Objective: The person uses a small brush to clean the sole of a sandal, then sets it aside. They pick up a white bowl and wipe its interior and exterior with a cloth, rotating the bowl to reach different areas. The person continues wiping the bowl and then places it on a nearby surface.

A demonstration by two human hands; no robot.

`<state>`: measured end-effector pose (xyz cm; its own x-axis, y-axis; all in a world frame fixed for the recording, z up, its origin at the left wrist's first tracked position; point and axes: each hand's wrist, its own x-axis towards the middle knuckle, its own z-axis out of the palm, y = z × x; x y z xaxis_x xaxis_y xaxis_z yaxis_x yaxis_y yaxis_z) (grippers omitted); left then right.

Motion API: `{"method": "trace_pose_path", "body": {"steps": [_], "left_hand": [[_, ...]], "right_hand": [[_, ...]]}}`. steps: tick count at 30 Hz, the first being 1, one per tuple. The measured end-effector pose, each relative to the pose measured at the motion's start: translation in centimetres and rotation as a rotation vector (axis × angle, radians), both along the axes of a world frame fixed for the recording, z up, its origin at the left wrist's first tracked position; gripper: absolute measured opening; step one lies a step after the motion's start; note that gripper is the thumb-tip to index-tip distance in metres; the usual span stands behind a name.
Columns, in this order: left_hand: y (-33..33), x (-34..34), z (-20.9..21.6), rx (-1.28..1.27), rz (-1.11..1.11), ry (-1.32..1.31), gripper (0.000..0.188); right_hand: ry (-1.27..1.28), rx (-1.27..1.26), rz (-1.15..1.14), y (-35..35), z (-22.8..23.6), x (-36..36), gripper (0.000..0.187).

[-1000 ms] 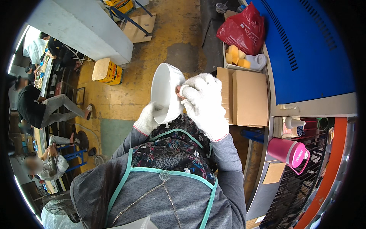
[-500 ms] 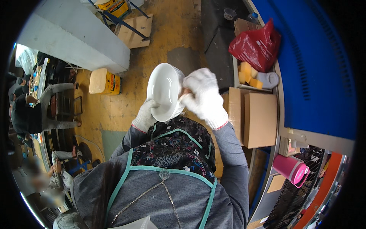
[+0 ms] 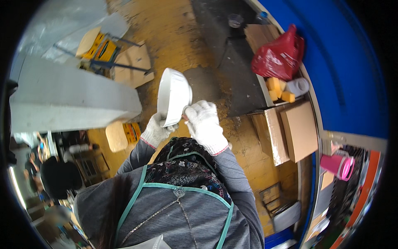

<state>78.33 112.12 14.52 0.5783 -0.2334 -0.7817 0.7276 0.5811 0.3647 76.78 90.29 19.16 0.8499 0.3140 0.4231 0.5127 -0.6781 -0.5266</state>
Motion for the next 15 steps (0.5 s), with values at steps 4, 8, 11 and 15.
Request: {"method": "trace_pose_path", "body": {"steps": [4,8,11,15], "left_hand": [[-1.3,3.6,-0.6,0.028,-0.148,0.034,0.041],[-4.6,5.8,-1.6,0.172,-0.235,-0.071,0.044],[-7.0,7.8,-2.8,0.3,-0.434,-0.311,0.063],[-12.1,10.0,-5.4,0.48,-0.818,-0.495,0.067]], "right_hand": [[0.192,0.113,-0.296,-3.9,-6.8,-1.3,0.022],[1.055,-0.517,-0.673,-9.0,-14.5,-9.8,0.022],[1.164,0.165,-0.87,-11.3,-18.2,-14.8,0.027],[0.727,1.607,-0.722,-10.7,-19.0,-15.2,0.074]]}}
